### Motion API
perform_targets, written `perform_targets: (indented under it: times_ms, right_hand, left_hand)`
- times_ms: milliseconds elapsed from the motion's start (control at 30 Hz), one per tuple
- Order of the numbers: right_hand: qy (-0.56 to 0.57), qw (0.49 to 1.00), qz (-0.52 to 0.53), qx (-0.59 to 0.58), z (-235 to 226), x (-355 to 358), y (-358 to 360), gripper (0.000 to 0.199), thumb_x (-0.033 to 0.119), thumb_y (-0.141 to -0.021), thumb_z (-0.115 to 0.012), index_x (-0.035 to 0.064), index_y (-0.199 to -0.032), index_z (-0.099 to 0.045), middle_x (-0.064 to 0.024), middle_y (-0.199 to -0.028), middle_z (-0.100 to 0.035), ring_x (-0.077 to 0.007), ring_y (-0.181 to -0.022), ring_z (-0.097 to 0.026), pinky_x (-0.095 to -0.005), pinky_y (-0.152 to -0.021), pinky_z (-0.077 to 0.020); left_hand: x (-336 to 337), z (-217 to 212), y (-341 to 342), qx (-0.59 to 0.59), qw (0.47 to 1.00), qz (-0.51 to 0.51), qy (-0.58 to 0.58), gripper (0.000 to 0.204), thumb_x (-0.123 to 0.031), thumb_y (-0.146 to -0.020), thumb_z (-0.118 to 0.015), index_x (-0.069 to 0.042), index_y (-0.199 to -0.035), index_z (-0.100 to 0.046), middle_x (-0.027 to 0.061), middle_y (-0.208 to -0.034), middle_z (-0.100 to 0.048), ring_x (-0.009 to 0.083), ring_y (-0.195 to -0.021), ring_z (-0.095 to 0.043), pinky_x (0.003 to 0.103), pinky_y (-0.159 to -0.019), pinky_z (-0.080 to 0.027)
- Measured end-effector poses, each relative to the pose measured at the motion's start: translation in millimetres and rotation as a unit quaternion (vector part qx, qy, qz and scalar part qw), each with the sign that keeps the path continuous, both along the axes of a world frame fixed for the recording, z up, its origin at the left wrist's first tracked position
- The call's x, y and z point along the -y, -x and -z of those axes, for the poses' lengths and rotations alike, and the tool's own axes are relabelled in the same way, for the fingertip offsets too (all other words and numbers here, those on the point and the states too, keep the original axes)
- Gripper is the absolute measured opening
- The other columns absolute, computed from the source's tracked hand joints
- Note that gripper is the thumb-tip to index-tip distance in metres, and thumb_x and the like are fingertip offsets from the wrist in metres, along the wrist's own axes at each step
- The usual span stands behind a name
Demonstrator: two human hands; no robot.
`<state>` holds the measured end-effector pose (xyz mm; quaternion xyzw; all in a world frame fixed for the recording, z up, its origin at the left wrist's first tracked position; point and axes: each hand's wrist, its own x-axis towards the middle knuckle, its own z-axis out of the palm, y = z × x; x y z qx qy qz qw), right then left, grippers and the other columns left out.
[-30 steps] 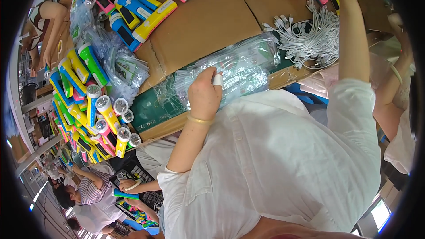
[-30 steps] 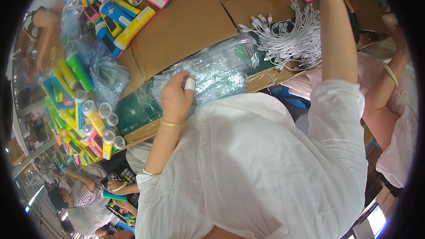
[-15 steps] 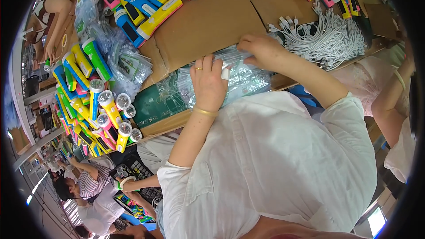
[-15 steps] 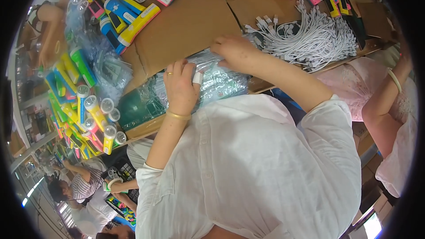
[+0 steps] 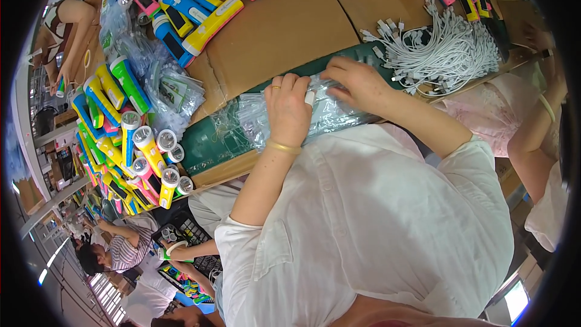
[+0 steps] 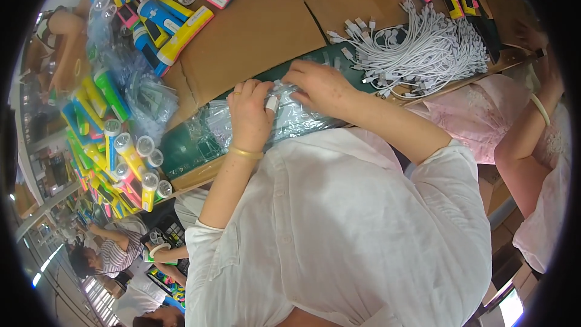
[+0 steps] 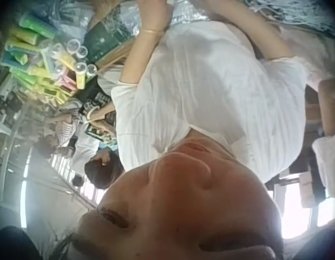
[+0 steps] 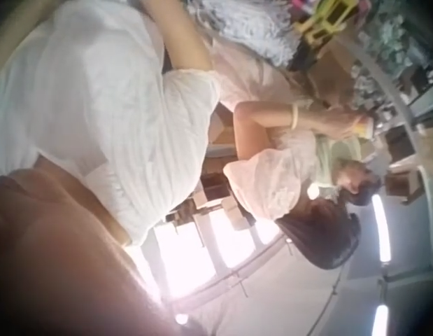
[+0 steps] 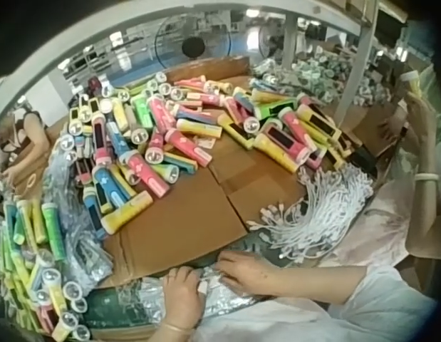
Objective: Packaging individual plastic flashlights into small clear plastic bags on an assembly line.
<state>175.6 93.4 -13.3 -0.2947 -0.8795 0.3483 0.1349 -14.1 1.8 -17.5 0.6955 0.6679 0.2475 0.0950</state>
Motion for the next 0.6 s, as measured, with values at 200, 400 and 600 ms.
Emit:
perform_targets:
  times_ms: [200, 400, 600]
  right_hand:
    - [-0.029, 0.999, -0.008, -0.013, 4, -11, 7, 0.018, 0.008, -0.079, -0.077, 0.0053, -0.092, -0.065, -0.008, -0.101, -0.062, -0.0299, -0.104, -0.062, -0.0439, -0.085, -0.0533]
    - [-0.02, 0.998, -0.018, -0.053, 7, -10, 7, 0.014, 0.007, -0.08, -0.075, 0.0048, -0.087, -0.063, -0.0086, -0.091, -0.063, -0.0309, -0.096, -0.062, -0.0435, -0.08, -0.052]
    - [0.074, 0.996, -0.008, -0.047, 1, -26, -4, 0.016, 0.005, -0.081, -0.076, 0.0036, -0.088, -0.062, -0.009, -0.089, -0.064, -0.0315, -0.09, -0.061, -0.0417, -0.08, -0.0499]
  left_hand:
    - [-6, 1, 0, 0.009, 1.0, 0.004, 0.005, 0.028, -0.003, -0.075, -0.073, -0.01, -0.102, -0.073, 0.0069, -0.104, -0.065, 0.0301, -0.104, -0.058, 0.043, -0.087, -0.041]
    - [0, 6, 4, 0.014, 0.997, 0.055, -0.052, 0.022, -0.003, -0.076, -0.073, -0.009, -0.097, -0.071, 0.006, -0.1, -0.065, 0.0276, -0.101, -0.058, 0.043, -0.091, -0.041]
    - [22, -11, 29, 0.089, 0.995, 0.005, -0.048, 0.012, -0.005, -0.082, -0.073, -0.008, -0.092, -0.068, 0.0073, -0.093, -0.069, 0.0296, -0.091, -0.062, 0.04, -0.088, -0.042]
